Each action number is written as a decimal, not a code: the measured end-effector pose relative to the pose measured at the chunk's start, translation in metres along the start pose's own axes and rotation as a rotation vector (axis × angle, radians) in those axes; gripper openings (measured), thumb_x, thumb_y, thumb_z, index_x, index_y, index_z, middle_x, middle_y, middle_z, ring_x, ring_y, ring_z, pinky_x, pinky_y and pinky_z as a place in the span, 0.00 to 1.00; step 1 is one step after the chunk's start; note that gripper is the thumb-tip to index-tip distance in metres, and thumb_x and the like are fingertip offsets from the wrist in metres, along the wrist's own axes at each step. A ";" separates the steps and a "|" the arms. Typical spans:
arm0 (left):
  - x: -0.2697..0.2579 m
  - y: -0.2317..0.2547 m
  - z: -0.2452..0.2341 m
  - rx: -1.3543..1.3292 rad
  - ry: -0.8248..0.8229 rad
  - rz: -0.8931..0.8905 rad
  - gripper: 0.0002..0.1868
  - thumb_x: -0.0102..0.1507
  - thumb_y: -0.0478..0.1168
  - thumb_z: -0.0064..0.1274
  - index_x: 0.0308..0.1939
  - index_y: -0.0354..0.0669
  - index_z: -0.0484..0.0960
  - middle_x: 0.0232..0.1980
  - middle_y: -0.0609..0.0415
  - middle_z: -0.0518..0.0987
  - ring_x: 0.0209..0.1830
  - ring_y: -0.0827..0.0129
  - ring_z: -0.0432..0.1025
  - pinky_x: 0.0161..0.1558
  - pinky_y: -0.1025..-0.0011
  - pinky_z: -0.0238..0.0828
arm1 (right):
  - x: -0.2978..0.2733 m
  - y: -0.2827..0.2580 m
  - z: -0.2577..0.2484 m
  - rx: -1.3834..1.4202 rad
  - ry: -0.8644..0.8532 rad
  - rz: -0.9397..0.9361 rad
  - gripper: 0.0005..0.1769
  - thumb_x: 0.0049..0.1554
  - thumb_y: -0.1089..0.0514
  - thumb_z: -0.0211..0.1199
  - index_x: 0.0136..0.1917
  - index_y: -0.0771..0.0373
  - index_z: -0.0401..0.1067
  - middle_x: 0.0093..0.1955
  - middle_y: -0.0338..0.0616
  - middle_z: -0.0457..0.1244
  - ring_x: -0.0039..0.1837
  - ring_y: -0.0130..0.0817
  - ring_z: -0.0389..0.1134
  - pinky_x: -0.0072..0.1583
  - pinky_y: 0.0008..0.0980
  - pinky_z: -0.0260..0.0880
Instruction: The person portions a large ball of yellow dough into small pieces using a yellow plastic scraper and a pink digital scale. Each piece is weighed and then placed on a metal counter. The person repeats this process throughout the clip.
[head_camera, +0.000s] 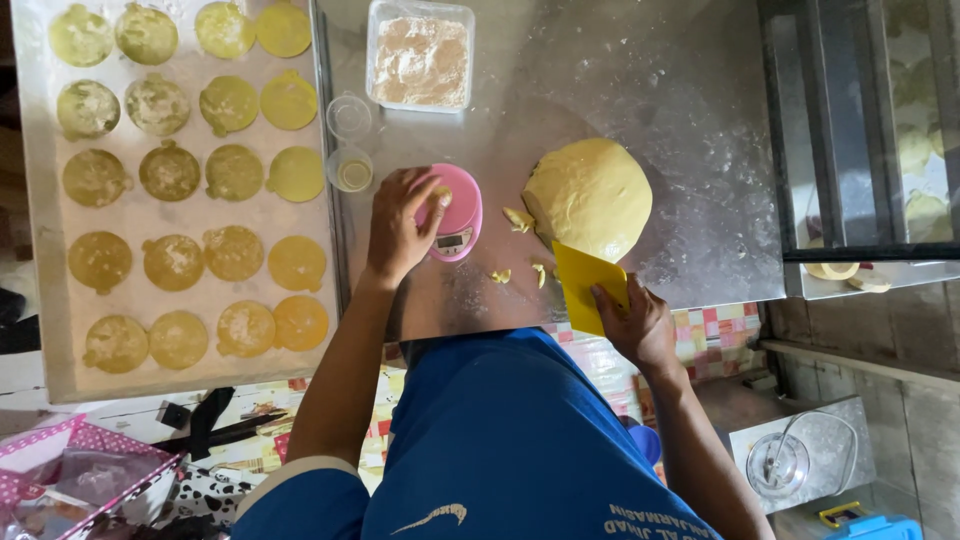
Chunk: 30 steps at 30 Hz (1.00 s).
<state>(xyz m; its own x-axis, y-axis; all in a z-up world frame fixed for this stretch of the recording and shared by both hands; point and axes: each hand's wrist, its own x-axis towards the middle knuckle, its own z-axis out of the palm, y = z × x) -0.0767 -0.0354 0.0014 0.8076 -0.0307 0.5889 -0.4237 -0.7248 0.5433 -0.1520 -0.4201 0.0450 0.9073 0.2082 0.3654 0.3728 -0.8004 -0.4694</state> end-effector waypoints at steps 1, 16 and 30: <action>0.002 0.001 -0.004 0.000 -0.002 -0.001 0.11 0.69 0.41 0.59 0.54 0.47 0.85 0.53 0.47 0.81 0.59 0.49 0.75 0.60 0.53 0.69 | 0.001 -0.002 0.000 0.001 -0.002 0.001 0.20 0.56 0.49 0.75 0.40 0.65 0.70 0.25 0.55 0.60 0.31 0.59 0.69 0.32 0.50 0.65; -0.004 0.002 -0.009 0.015 0.056 -0.081 0.09 0.65 0.34 0.60 0.48 0.45 0.82 0.47 0.49 0.79 0.52 0.52 0.76 0.57 0.55 0.71 | 0.003 -0.005 0.004 0.005 -0.014 -0.024 0.20 0.57 0.48 0.74 0.38 0.63 0.69 0.24 0.52 0.60 0.30 0.57 0.68 0.32 0.47 0.67; 0.001 0.001 0.018 0.125 -0.146 -0.062 0.07 0.63 0.36 0.61 0.45 0.50 0.84 0.40 0.53 0.81 0.42 0.54 0.78 0.47 0.59 0.76 | -0.010 0.047 0.029 -0.052 -0.022 -0.014 0.25 0.53 0.46 0.75 0.47 0.71 0.73 0.25 0.56 0.62 0.31 0.58 0.69 0.32 0.51 0.67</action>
<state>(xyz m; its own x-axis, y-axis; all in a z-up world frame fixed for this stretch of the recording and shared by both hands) -0.0691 -0.0488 -0.0079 0.8853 -0.0759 0.4588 -0.3242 -0.8079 0.4920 -0.1379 -0.4435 -0.0042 0.9063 0.2310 0.3539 0.3751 -0.8254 -0.4219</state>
